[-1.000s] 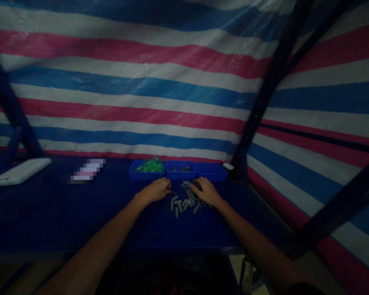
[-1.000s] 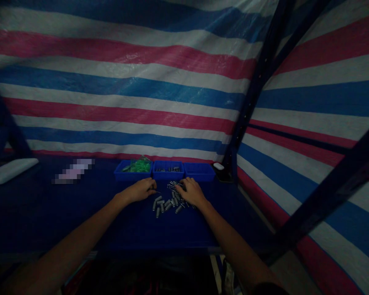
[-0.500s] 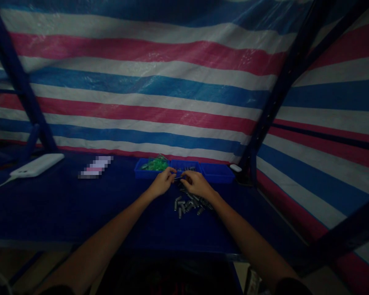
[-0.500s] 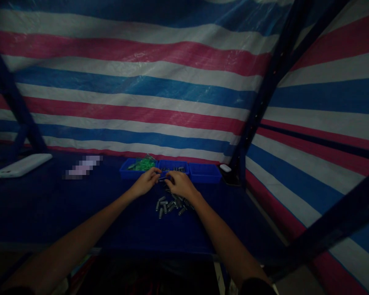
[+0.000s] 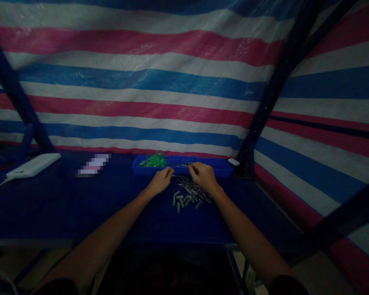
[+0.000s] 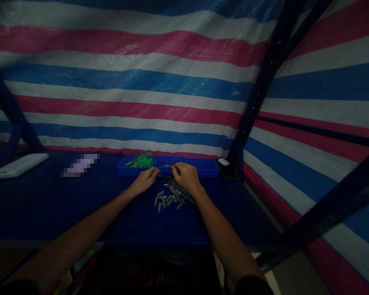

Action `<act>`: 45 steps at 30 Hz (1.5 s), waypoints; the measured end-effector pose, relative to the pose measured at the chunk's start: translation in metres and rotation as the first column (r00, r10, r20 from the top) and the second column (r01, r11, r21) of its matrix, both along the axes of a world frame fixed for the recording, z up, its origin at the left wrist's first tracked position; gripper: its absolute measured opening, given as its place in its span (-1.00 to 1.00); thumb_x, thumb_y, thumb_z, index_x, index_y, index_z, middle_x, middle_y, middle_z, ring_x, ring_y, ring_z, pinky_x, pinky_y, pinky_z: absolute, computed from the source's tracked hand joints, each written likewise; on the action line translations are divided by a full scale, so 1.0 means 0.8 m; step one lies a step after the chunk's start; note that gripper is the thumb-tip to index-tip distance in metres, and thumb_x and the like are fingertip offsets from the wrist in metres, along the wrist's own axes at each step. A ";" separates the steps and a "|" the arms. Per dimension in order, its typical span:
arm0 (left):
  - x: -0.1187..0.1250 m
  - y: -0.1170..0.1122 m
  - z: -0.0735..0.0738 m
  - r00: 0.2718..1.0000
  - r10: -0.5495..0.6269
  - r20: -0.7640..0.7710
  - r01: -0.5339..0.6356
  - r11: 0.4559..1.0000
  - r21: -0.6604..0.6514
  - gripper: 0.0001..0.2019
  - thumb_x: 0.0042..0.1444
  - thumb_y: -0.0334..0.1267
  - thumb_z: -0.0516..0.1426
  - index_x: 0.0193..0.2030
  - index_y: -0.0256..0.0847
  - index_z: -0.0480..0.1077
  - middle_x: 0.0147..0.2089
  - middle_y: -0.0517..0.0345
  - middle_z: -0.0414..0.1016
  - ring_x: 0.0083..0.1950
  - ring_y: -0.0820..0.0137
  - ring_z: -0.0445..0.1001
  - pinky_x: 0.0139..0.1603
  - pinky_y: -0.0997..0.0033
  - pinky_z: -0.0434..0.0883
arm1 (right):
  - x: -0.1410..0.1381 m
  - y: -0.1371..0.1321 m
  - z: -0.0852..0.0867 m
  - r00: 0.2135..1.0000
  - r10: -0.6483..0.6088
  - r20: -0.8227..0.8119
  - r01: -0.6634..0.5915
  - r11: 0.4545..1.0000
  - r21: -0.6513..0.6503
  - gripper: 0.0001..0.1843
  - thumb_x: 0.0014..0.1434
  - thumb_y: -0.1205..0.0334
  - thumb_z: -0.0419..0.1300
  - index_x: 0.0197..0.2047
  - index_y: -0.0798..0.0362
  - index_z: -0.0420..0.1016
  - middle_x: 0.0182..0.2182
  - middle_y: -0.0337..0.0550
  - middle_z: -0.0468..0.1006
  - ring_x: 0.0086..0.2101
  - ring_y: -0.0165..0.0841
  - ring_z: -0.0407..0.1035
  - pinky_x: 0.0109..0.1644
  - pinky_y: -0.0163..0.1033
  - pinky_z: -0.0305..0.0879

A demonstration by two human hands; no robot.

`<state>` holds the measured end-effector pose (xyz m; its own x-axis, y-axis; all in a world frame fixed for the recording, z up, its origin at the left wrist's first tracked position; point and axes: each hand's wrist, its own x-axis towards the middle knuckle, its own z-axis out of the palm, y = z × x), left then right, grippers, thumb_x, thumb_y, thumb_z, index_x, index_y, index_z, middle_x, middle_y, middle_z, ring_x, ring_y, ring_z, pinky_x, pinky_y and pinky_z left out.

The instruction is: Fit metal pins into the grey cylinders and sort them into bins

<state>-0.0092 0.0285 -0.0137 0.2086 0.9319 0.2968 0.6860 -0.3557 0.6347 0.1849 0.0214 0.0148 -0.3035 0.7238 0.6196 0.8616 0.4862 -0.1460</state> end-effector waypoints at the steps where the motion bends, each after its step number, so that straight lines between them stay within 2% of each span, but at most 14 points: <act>1: -0.001 -0.001 -0.001 0.992 0.035 -0.125 -0.035 0.999 0.002 -0.72 0.16 -0.12 -0.09 -0.16 -0.18 0.33 -0.39 0.08 0.46 -0.34 0.32 0.44 -0.31 0.39 0.30 | 0.009 0.005 0.002 0.993 -0.107 -0.056 0.107 0.994 0.007 -0.69 0.22 0.10 -0.07 -0.30 0.05 0.44 -0.42 -0.13 0.51 -0.40 -0.36 0.36 -0.33 -0.32 0.10; 3: -0.002 -0.003 -0.002 0.934 0.096 -0.344 -0.101 0.995 0.004 -0.74 0.11 -0.13 -0.02 -0.12 -0.15 0.33 -0.28 -0.02 0.50 -0.25 0.21 0.47 -0.25 0.29 0.32 | 0.027 0.013 0.004 0.948 -0.290 -0.133 0.290 0.957 -0.017 -0.67 0.19 0.06 -0.03 -0.17 0.08 0.41 -0.41 -0.10 0.52 -0.41 -0.33 0.37 -0.36 -0.31 0.10; 5: 0.001 -0.006 -0.002 0.879 0.129 -0.459 -0.143 0.990 0.004 -0.74 0.10 -0.14 -0.02 -0.12 -0.15 0.32 -0.24 -0.09 0.50 -0.22 0.14 0.48 -0.24 0.22 0.32 | 0.039 0.016 0.002 0.914 -0.375 -0.153 0.370 0.927 -0.061 -0.65 0.17 0.06 0.00 -0.09 0.10 0.37 -0.43 -0.08 0.52 -0.43 -0.31 0.38 -0.38 -0.31 0.10; 7: 0.004 -0.009 -0.002 0.857 0.136 -0.497 -0.155 0.988 0.002 -0.75 0.12 -0.16 -0.05 -0.15 -0.18 0.32 -0.23 -0.14 0.50 -0.22 0.11 0.48 -0.24 0.18 0.33 | 0.039 0.013 -0.003 0.925 -0.349 -0.147 0.339 0.936 -0.093 -0.67 0.17 0.09 -0.01 -0.08 0.08 0.37 -0.45 -0.11 0.52 -0.43 -0.32 0.39 -0.38 -0.31 0.11; 10: 0.006 -0.011 0.000 0.849 0.127 -0.513 -0.153 0.988 -0.010 -0.77 0.12 -0.23 -0.08 -0.19 -0.22 0.32 -0.23 -0.19 0.49 -0.22 0.06 0.49 -0.25 0.16 0.33 | 0.020 0.002 -0.013 0.978 -0.176 -0.115 0.161 0.978 -0.130 -0.70 0.18 0.10 -0.01 -0.09 0.05 0.37 -0.47 -0.17 0.51 -0.45 -0.36 0.38 -0.37 -0.32 0.12; 13: 0.001 -0.010 0.002 0.892 0.078 -0.446 -0.103 0.994 -0.031 -0.78 0.11 -0.24 -0.09 -0.22 -0.21 0.32 -0.23 -0.14 0.50 -0.21 0.09 0.48 -0.25 0.21 0.32 | -0.006 -0.011 -0.019 0.997 0.014 -0.069 -0.025 0.987 -0.160 -0.70 0.17 0.12 0.02 -0.07 0.03 0.35 -0.44 -0.19 0.51 -0.45 -0.39 0.37 -0.35 -0.33 0.15; 16: -0.004 -0.006 0.006 0.948 0.048 -0.314 -0.056 0.998 -0.015 -0.79 0.13 -0.22 -0.10 -0.24 -0.18 0.31 -0.29 -0.04 0.50 -0.24 0.19 0.48 -0.27 0.32 0.29 | -0.020 -0.018 -0.022 0.994 0.109 -0.029 -0.112 0.980 -0.164 -0.67 0.15 0.17 0.06 -0.01 0.01 0.32 -0.36 -0.17 0.51 -0.39 -0.39 0.38 -0.32 -0.34 0.17; 23: 0.002 -0.006 0.016 0.998 0.060 -0.030 -0.056 0.993 0.099 -0.75 0.18 -0.16 -0.14 -0.35 -0.20 0.27 -0.46 0.13 0.40 -0.37 0.34 0.40 -0.37 0.43 0.23 | -0.020 -0.017 -0.025 0.990 0.135 -0.048 -0.140 0.981 -0.133 -0.67 0.14 0.17 0.07 -0.01 0.02 0.33 -0.27 -0.13 0.50 -0.31 -0.37 0.38 -0.26 -0.32 0.22; 32: 0.013 -0.012 0.015 0.996 -0.057 0.067 0.047 0.989 0.141 -0.65 0.17 -0.09 -0.18 -0.51 -0.21 0.21 -0.57 0.26 0.25 -0.47 0.45 0.27 -0.43 0.49 0.17 | -0.021 -0.016 -0.027 0.976 0.211 -0.052 -0.208 0.977 0.053 -0.78 0.21 0.19 -0.03 -0.23 0.03 0.42 -0.36 -0.14 0.49 -0.33 -0.39 0.37 -0.22 -0.34 0.20; 34: 0.012 -0.013 0.016 0.999 -0.033 0.004 0.033 0.994 0.106 -0.62 0.18 -0.06 -0.19 -0.48 -0.21 0.25 -0.55 0.23 0.31 -0.46 0.44 0.31 -0.42 0.49 0.19 | -0.012 -0.011 -0.021 0.984 0.172 -0.056 -0.166 0.982 0.091 -0.74 0.23 0.15 -0.06 -0.27 0.02 0.43 -0.39 -0.15 0.49 -0.35 -0.38 0.36 -0.23 -0.33 0.19; 37: 0.012 -0.016 0.014 0.977 0.086 -0.196 -0.078 0.996 0.047 -0.65 0.14 0.01 -0.11 -0.38 -0.17 0.35 -0.48 0.17 0.42 -0.41 0.37 0.40 -0.40 0.46 0.23 | 0.013 0.005 -0.011 0.980 -0.086 -0.177 0.111 0.984 0.138 -0.69 0.24 0.13 -0.11 -0.24 0.06 0.42 -0.36 -0.10 0.48 -0.33 -0.33 0.34 -0.22 -0.28 0.18; 40: 0.017 -0.016 0.011 0.912 0.158 -0.378 -0.155 0.987 0.038 -0.66 0.06 0.07 -0.02 -0.26 -0.11 0.39 -0.35 0.09 0.50 -0.30 0.25 0.46 -0.33 0.38 0.29 | 0.038 0.022 -0.009 0.887 -0.371 -0.275 0.420 0.896 0.147 -0.62 0.17 0.09 -0.02 -0.07 0.18 0.35 -0.23 0.06 0.43 -0.21 -0.19 0.27 -0.16 -0.16 0.16; 42: 0.020 -0.015 0.009 0.878 0.147 -0.456 -0.153 0.988 0.023 -0.64 0.02 0.09 0.00 -0.22 -0.08 0.40 -0.28 0.04 0.51 -0.23 0.17 0.47 -0.29 0.31 0.32 | 0.043 0.026 -0.012 0.857 -0.447 -0.258 0.490 0.861 0.137 -0.53 0.11 0.06 0.04 -0.01 0.24 0.31 -0.17 0.14 0.38 -0.15 -0.11 0.20 -0.13 -0.09 0.14; 45: 0.020 -0.012 0.008 0.849 0.125 -0.513 -0.154 0.988 -0.015 -0.71 0.04 0.00 0.01 -0.20 -0.05 0.41 -0.20 0.01 0.51 -0.19 0.13 0.48 -0.25 0.25 0.33 | 0.031 0.018 -0.018 0.876 -0.426 -0.225 0.461 0.877 0.135 -0.52 0.10 0.05 0.05 0.01 0.20 0.29 -0.14 0.13 0.34 -0.11 -0.09 0.15 -0.12 -0.05 0.13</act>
<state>0.0071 0.0191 -0.0073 0.1832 0.9740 0.1335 0.9579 -0.2074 0.1987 0.2094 0.0360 0.0006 0.1549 0.6267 0.7637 0.9586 0.0917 -0.2697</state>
